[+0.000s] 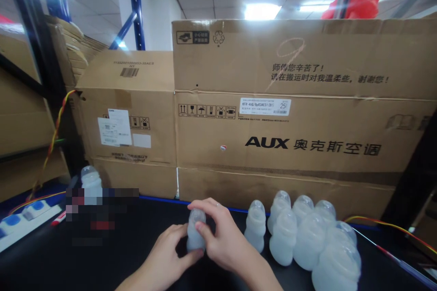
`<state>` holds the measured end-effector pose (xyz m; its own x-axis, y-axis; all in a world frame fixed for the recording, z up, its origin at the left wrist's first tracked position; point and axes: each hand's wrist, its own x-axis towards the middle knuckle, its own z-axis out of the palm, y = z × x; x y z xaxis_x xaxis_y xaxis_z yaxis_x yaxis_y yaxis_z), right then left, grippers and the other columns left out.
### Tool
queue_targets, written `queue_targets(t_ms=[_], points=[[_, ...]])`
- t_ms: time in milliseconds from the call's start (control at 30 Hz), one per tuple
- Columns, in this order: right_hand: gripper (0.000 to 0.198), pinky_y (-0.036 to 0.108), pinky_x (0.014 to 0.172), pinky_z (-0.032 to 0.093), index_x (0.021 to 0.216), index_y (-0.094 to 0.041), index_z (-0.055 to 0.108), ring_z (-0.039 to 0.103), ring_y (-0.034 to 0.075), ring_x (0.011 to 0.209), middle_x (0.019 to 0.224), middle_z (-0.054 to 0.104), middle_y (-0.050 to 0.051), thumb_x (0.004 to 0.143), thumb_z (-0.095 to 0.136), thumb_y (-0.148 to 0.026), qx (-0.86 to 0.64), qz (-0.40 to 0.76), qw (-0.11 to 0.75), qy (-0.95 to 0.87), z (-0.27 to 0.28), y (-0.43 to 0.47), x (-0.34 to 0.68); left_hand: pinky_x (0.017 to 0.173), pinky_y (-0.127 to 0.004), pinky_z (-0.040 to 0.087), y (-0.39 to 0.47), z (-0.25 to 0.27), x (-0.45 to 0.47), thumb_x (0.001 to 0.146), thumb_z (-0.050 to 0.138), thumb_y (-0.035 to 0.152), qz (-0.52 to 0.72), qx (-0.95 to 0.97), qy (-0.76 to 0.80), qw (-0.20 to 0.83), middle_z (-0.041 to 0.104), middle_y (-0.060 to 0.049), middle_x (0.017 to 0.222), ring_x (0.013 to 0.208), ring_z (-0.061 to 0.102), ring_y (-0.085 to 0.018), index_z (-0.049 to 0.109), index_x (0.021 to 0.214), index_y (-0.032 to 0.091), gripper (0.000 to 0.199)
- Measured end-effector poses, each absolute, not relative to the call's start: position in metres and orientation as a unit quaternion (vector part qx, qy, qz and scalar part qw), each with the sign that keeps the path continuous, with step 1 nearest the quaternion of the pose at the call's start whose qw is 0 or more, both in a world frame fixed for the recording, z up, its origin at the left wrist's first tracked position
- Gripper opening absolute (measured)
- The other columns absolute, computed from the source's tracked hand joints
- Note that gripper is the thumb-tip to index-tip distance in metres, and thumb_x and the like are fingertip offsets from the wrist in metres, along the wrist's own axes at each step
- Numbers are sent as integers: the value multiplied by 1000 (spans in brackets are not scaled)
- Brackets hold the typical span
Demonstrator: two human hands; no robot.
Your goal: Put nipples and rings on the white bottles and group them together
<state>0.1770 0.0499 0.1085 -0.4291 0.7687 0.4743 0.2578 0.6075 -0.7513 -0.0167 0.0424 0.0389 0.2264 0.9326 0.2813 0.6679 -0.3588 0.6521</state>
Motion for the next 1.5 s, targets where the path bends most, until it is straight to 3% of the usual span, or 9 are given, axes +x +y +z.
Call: queue_targets(t_ms=[167,333,567,700,800,900,1067,1300,1500], points=[[39,41,94,52,125,-29,74,68,25,101,108,73,4,89,66,-16,-396,222,382,-805,122,45,180,98,-43,51,44,40,-18,82,79,30,326,767,513,206,80,-1,115,109,70,-30,77,114,33,32],[44,42,88,53,131,-30,73,69,28,97,108,73,6,90,66,-18,-443,177,354,-804,124,42,175,94,-46,53,45,41,-14,82,80,36,314,770,529,170,82,-1,106,102,71,-31,79,107,32,25],[36,39,79,55,131,-28,71,70,27,89,105,66,8,95,67,-35,-510,118,377,-763,110,44,158,114,-59,41,46,31,-6,89,71,37,314,782,524,124,84,-3,106,98,77,-30,75,107,28,20],[49,44,96,53,136,-28,69,68,33,112,121,69,11,89,78,-38,-506,134,342,-780,118,46,169,109,-57,45,46,24,-5,88,74,37,345,765,531,116,83,-3,103,100,75,-31,75,104,28,18],[58,44,107,49,142,-24,64,62,32,125,134,67,12,86,81,-30,-479,144,308,-809,126,45,181,102,-55,50,46,22,-5,88,76,37,362,761,527,111,81,-4,104,101,71,-32,75,103,27,18],[59,43,106,49,144,-22,61,64,29,120,134,68,10,88,76,-20,-464,132,306,-821,132,44,189,94,-51,53,46,20,-7,83,80,35,350,773,516,120,79,-5,103,100,68,-32,74,106,25,25],[41,49,98,47,125,-24,69,64,32,111,117,76,6,86,79,-19,-493,8,298,-817,136,49,197,102,-52,53,48,12,-11,76,85,30,328,804,485,99,75,-7,122,114,66,-33,69,129,25,55],[36,57,112,36,119,-21,75,56,37,126,122,74,9,84,83,-29,-581,-173,264,-750,130,69,223,101,-51,57,44,28,-10,84,78,34,271,830,481,76,75,-11,122,114,69,-33,75,117,22,34],[38,68,117,25,120,-19,76,54,41,128,123,72,13,82,78,-22,-635,-214,250,-700,127,76,239,102,-53,57,42,33,-9,86,76,36,255,831,489,77,75,-12,124,116,69,-34,75,118,21,36]])
